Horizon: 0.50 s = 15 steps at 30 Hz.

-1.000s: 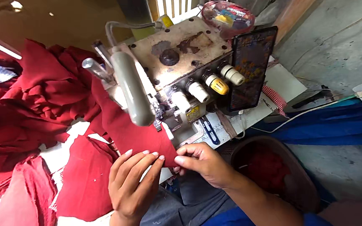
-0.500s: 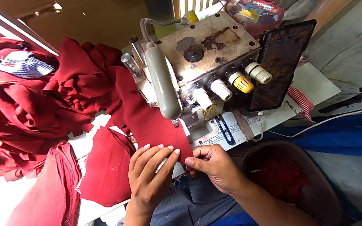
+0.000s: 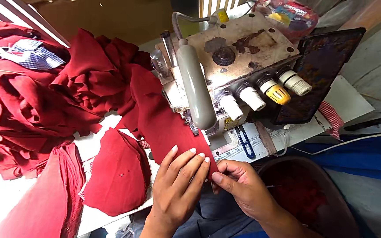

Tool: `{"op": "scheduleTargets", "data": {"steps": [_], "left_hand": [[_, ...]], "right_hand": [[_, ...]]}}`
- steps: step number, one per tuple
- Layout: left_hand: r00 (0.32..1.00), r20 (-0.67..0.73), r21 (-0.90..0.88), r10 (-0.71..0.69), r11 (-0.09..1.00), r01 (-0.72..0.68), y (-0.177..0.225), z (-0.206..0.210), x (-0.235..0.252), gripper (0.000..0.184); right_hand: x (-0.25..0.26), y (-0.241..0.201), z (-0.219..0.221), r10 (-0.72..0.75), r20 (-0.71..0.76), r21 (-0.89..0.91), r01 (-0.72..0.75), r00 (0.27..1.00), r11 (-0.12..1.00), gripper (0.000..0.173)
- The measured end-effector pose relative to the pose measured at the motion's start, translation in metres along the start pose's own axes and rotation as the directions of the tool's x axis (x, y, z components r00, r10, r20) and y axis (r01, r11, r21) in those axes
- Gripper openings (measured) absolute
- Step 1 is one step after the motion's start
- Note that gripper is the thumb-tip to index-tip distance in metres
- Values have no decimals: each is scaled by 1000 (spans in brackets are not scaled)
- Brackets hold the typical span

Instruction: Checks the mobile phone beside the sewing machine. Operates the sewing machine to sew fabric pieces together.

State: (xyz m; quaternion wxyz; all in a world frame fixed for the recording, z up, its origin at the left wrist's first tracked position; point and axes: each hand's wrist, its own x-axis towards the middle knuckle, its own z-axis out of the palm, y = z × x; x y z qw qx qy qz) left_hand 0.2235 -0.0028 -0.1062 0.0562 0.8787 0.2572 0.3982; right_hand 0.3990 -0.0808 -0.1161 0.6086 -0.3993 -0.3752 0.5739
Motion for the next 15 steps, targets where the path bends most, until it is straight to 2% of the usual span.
{"op": "scheduleTargets", "data": {"steps": [5,10,15], "left_hand": [[1000,8,5,-24,1000,24,-5,-2,4,20],[999,36,-11,-25,1000,26,-12,-6,11,22],[996,66,-64,-58,996,63,-27,-9,17,25]], "right_hand": [[17,0,-1,-11,7,-1,11,1000,1000,16],[34,-7,-1,-36,-18,-85,34,999,996,16],[53,-13,3,-102,-115,-361,54,988,931,34]]}}
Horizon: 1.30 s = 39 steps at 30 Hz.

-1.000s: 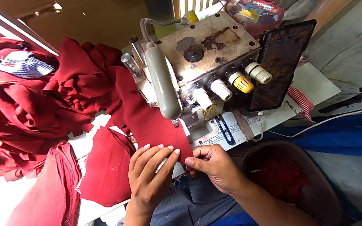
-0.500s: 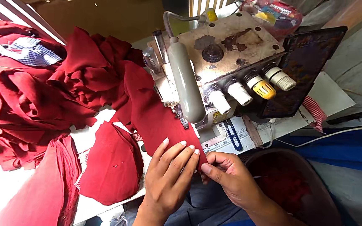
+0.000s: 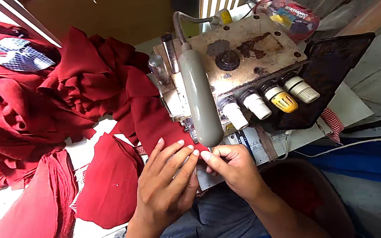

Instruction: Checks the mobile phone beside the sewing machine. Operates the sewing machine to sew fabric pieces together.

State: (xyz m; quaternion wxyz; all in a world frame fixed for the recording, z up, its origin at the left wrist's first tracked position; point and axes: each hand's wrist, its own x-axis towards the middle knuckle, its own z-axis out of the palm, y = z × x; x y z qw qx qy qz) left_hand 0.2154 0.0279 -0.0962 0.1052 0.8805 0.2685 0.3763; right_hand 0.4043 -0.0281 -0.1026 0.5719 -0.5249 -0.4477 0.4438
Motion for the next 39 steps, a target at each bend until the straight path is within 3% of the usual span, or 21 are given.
{"op": "scheduleTargets", "data": {"steps": [5,9,14,20,33,36,39], "left_hand": [[997,33,-71,-69,995,71,-18,-6,12,26],[988,39,-69,-149,986,151,-25,-9,26,26],[967,-32,-41,-252,967,251,-29,-5,38,25],[954,-117,31,-275,959,281,-28,1,40,25],[934,-223,91,-279,948,305,-22,1,42,22],[936,-212,161,-281,935,317,-23,0,41,24],[957,-116,224,-264,932,284,-23,0,41,36]], "right_hand": [[8,-5,2,4,-95,-282,-31,995,959,50],[7,0,3,-167,-109,-408,109,980,906,46],[0,36,-5,-327,111,-198,343,939,918,45],[1,47,-3,-351,270,-267,420,896,867,38],[3,49,-6,-307,202,-223,349,930,910,29],[3,48,-6,-296,215,-245,345,930,906,30],[3,47,-7,-283,228,-251,337,932,908,31]]}}
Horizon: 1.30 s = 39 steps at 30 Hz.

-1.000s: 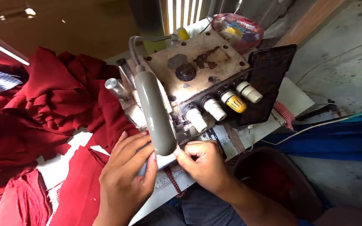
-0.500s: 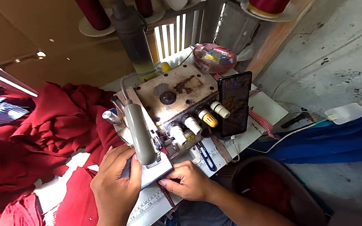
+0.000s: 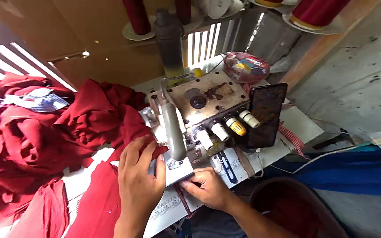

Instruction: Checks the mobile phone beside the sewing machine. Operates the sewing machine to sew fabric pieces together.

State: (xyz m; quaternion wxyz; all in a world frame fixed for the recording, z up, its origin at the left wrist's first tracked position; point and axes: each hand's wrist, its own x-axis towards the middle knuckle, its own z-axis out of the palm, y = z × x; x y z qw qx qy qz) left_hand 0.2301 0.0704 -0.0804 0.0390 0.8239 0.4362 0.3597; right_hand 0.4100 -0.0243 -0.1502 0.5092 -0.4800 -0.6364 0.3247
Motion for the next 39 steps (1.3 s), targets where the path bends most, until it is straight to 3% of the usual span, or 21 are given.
{"op": "scheduleTargets", "data": {"steps": [4,8,27,34,39], "left_hand": [[987,158,-61,19,998,-10,-10,2,0,45],[978,211,11,0,1000,-2,-9,2,0,50],[973,230,114,-34,993,7,-3,-3,4,53],[975,220,-9,-31,999,34,-9,3,2,53],[991,123,-128,-51,989,67,-27,-11,7,53]], "right_hand": [[2,0,2,-6,-6,16,6,1000,1000,31],[2,-1,1,4,-17,25,-4,1000,1000,31],[5,1,4,-20,-13,41,20,1000,999,31],[2,1,4,-20,-17,37,20,1000,999,31],[1,2,3,-25,-15,23,25,1000,999,33]]}}
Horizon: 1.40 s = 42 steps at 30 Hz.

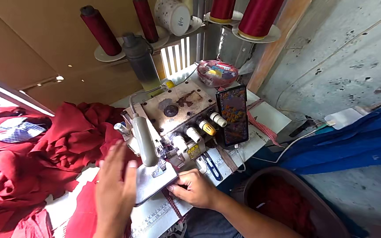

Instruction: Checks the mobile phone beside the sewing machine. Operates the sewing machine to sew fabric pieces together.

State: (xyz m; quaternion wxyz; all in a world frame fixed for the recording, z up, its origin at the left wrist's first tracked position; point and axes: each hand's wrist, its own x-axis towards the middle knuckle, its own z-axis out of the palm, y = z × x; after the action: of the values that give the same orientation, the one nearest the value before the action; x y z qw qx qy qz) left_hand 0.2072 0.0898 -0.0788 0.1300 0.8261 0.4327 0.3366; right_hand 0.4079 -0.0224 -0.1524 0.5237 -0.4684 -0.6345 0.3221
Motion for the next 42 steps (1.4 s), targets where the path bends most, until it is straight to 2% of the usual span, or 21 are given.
{"op": "scheduleTargets", "data": {"steps": [2,4,6,7,8,9,11,13,15,16,18,21,22,24,26,29,31,33,35,38,42], "left_hand": [[988,-109,-94,-105,991,95,-20,-12,8,46],[921,-159,-257,-357,915,310,-35,-12,21,40],[803,-2,-437,-596,723,536,-39,-5,33,36],[752,78,-499,-654,628,598,-38,1,38,32],[730,124,-538,-672,573,618,-39,7,41,31],[742,117,-548,-660,580,602,-42,9,41,31],[831,-56,-451,-554,756,473,-55,8,37,36],[913,-242,-233,-329,933,275,-68,-2,39,46],[943,-295,-77,-152,988,135,-82,-13,47,51],[951,-284,-42,-122,993,115,-90,-17,52,53],[962,-223,-25,-157,988,156,-94,-22,62,63],[972,-94,-32,-216,976,214,-49,-26,64,85],[981,-73,-5,-182,983,182,-32,-24,59,83],[997,-19,43,-71,996,72,0,-14,46,65],[999,35,56,-27,998,25,14,7,32,48],[994,61,41,-88,996,85,11,17,23,49],[993,43,39,-106,994,105,12,17,24,48],[994,18,56,-105,993,104,13,17,23,48],[996,8,67,-93,993,92,12,17,22,48],[998,-5,90,-64,994,64,11,19,23,47],[999,-11,108,-43,993,44,9,20,24,47]], "right_hand": [[-1,-1,-1,0,-5,3,0,1000,1000,33],[0,-2,-1,-1,-4,7,1,1000,1000,34],[0,-3,-1,-3,2,16,3,1000,1000,34],[0,-3,-1,-3,7,19,3,1000,1000,34],[1,-3,-1,-6,12,20,6,1000,1000,34],[0,-3,-1,-13,10,25,13,1000,1000,35],[-3,-5,-2,-38,-19,70,39,999,997,31],[-9,-11,-11,-57,-72,138,67,996,988,23],[-19,-21,-25,-72,-137,145,92,988,985,23],[-25,-26,-34,-79,-168,136,103,983,985,24],[-36,-31,-54,-84,-228,118,113,970,987,27],[-47,-33,-80,-49,-291,89,78,955,993,31],[-50,-33,-86,-37,-309,72,63,950,995,31],[-53,-32,-96,-18,-349,40,34,937,999,29],[-55,-31,-104,-6,-416,-2,6,909,1000,25],[-52,-29,-117,-69,-621,-200,-72,781,977,16],[-50,-22,-132,-145,-712,-319,-132,688,939,24],[-46,-14,-148,-137,-750,-332,-190,647,924,37],[-42,-11,-157,-38,-737,-272,-245,675,931,46],[-39,-7,-164,96,-685,-125,-247,722,961,45],[-27,-11,-167,60,-694,-136,-213,717,967,39]]}}
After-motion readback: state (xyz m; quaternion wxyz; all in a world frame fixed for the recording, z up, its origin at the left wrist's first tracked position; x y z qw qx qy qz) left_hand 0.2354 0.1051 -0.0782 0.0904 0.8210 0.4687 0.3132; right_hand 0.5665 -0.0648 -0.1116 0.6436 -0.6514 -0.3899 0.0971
